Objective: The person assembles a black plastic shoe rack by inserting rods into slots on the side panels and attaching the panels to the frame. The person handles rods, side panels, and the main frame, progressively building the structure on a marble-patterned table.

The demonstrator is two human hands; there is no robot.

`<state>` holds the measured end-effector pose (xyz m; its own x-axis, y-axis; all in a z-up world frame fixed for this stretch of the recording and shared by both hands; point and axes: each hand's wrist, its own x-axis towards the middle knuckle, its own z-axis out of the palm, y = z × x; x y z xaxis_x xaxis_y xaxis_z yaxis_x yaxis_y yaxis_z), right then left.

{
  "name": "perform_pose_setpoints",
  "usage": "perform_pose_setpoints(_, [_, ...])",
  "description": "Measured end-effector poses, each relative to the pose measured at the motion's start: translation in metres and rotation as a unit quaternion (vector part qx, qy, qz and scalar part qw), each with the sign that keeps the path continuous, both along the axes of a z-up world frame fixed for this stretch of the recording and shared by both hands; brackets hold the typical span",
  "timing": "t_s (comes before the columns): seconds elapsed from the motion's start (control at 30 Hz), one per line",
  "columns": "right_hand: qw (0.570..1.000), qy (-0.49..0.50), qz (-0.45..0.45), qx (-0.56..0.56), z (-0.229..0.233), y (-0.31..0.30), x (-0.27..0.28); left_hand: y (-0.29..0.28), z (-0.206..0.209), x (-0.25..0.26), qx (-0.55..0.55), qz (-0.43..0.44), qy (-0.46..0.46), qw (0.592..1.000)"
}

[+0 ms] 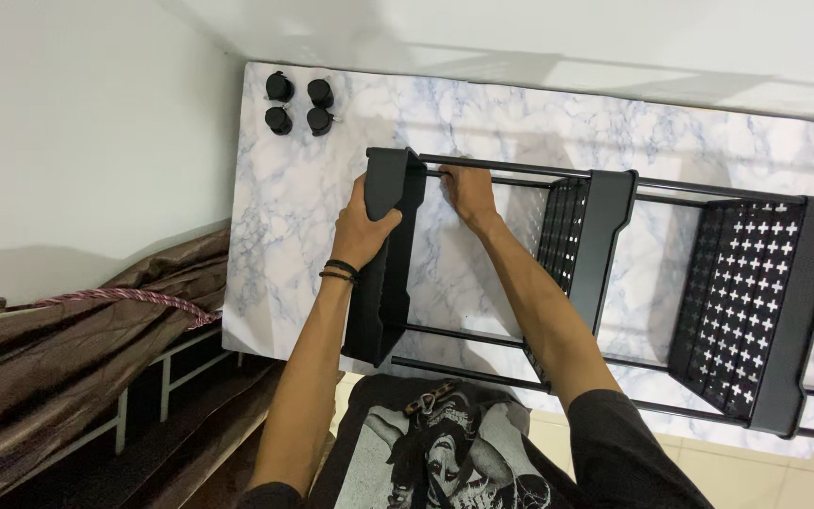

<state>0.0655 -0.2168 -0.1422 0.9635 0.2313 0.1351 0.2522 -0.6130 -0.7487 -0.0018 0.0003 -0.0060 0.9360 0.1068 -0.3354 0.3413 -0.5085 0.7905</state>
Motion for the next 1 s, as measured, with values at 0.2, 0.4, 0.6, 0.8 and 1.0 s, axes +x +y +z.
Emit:
perform_pose_setpoints(0.2, [1.0,-0.01,0.007,-0.021,0.001,0.002,0.0,-0.001,-0.001,-0.001,-0.008,-0.004,0.003,1.0])
perform_pose_setpoints(0.4, [1.0,-0.002,-0.005,-0.025,0.003,0.006,0.0,-0.001,-0.003,-0.002,-0.008,-0.004,-0.004,1.0])
perform_pose_setpoints(0.6, [0.999,-0.005,-0.024,-0.034,-0.001,0.007,-0.005,-0.003,-0.004,0.0,-0.011,0.012,0.039,0.999])
perform_pose_setpoints(0.8, [0.994,-0.043,-0.043,-0.096,-0.006,-0.007,-0.008,-0.002,-0.006,-0.004,-0.002,0.008,0.005,1.0])
perform_pose_setpoints(1.0, [0.985,0.133,0.004,-0.109,0.061,-0.024,-0.018,-0.004,-0.008,-0.003,0.005,0.006,-0.026,1.0])
